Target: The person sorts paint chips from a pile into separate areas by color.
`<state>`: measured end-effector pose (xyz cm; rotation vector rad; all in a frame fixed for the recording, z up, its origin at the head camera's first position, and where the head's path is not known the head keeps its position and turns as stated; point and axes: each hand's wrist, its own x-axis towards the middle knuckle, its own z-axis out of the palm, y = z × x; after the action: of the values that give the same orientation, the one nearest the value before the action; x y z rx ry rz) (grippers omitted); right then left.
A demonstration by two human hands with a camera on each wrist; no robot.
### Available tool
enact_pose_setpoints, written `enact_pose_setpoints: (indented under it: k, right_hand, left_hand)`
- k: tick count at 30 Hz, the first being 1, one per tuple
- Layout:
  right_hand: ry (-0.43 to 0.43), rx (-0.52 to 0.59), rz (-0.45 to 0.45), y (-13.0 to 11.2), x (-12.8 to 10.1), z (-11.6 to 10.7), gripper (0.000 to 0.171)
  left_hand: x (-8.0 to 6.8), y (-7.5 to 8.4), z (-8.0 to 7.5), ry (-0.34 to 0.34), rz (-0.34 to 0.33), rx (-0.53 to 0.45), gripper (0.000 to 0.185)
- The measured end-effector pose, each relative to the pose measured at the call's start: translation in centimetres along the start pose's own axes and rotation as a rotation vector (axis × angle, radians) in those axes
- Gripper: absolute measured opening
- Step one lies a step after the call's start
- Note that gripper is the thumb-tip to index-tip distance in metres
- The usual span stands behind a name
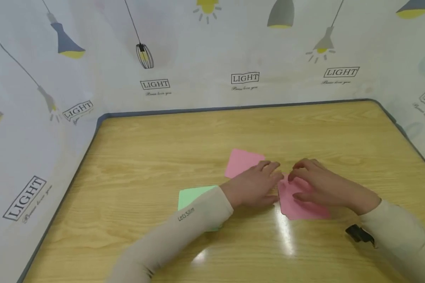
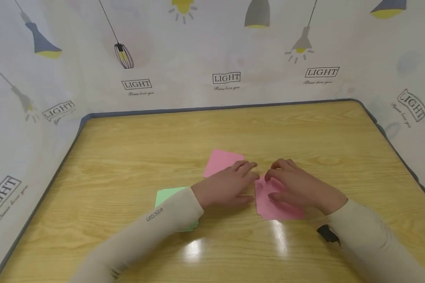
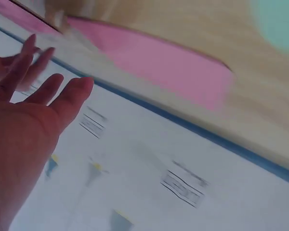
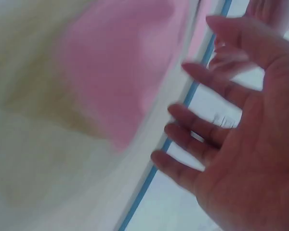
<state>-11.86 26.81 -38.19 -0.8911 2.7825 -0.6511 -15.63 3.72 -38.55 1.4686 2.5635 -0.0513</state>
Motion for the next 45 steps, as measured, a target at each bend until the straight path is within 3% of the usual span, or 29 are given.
enact_pose_setpoints:
  k: [2,7,14,23,37,45]
  right_hand:
    - [0.0,-0.027,0.025,-0.8,1.5,0.1,0.036]
    - [-0.033,-0.118,0.057,-2.6,5.8,0.8,0.057]
    - [-0.098,-0.214,0.084,-3.5,10.1,2.0,0.07]
    - [-0.186,-0.2,0.14,-3.7,11.7,1.6,0.068]
    - [-0.161,-0.208,0.02,-2.7,11.3,1.8,0.078]
    - [-0.205,-0.249,-0.016,-2.8,11.2,1.7,0.078]
  left_hand:
    - [-0.6,-1.9,-0.3,0.025,-0.03,-0.014,0.062]
    - [-1.6,-5.9,0.0,0.055,-0.135,-0.155,0.069]
    - [-1.8,-8.2,1.3,0.033,-0.157,-0.271,0.08]
    - [-2.4,-9.2,1.7,0.042,-0.129,-0.341,0.077]
    - [-1.9,-8.6,1.9,0.041,-0.116,-0.178,0.077]
    - [-2.4,-8.7,2.0,-0.004,-0.139,-0.227,0.082]
